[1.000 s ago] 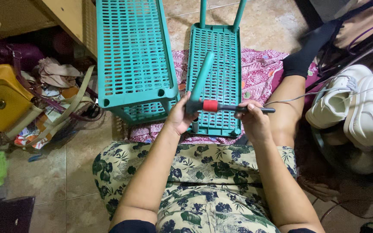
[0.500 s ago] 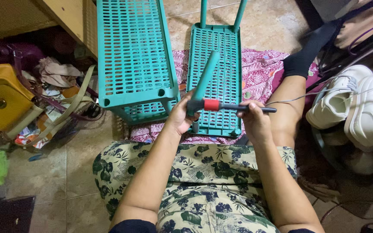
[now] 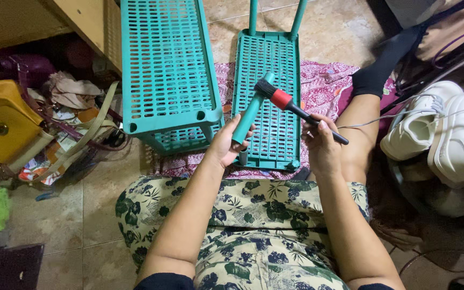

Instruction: The person sits on the floor and pulls the plastic leg tubes off a teal perforated storage shelf, brushes the tubes and shelf openings with a round brush, and fits the tubes back onto the shelf corners, lifting the shelf to reattach parts.

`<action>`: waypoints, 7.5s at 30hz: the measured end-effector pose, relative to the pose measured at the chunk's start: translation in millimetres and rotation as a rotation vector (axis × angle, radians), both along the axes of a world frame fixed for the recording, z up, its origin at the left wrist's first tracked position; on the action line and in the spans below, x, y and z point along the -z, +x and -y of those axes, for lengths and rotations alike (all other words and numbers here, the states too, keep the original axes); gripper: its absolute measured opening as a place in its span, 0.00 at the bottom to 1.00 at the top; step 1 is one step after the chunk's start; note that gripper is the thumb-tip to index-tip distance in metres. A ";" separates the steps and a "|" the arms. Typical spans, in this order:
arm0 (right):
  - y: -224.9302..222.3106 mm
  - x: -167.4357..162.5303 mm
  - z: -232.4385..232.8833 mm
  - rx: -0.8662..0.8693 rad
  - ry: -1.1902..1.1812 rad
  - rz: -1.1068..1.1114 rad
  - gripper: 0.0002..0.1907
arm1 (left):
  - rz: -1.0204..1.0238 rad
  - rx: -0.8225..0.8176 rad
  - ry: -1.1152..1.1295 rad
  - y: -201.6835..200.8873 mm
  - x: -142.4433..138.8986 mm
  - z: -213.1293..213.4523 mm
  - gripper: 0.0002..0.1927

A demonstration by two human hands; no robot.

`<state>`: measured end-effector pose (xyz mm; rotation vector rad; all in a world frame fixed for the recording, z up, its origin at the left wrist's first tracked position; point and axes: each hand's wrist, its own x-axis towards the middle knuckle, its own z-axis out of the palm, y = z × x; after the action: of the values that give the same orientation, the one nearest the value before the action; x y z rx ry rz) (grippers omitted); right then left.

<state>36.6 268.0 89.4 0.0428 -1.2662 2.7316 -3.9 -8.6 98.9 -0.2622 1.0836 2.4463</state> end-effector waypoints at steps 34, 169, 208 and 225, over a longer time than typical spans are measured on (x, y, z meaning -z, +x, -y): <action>2.1 3.0 -1.2 -0.181 -0.028 -0.100 0.12 | -0.005 -0.002 0.109 -2.0 -1.4 -0.5 0.21; 51.8 -73.2 10.6 0.033 0.481 -0.192 0.20 | -0.044 -0.095 -0.026 18.4 -20.5 -10.5 0.18; 57.3 -80.8 20.9 0.262 0.452 -0.177 0.12 | 0.106 -0.222 0.111 -16.4 21.1 -36.6 0.29; 45.6 -70.9 11.0 0.115 0.297 -0.125 0.14 | -0.022 -0.086 0.001 -12.2 16.8 -24.6 0.23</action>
<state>82.2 257.1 160.3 0.1619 -1.5721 2.3841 -16.1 16.0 82.1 -0.2880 1.1020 2.5305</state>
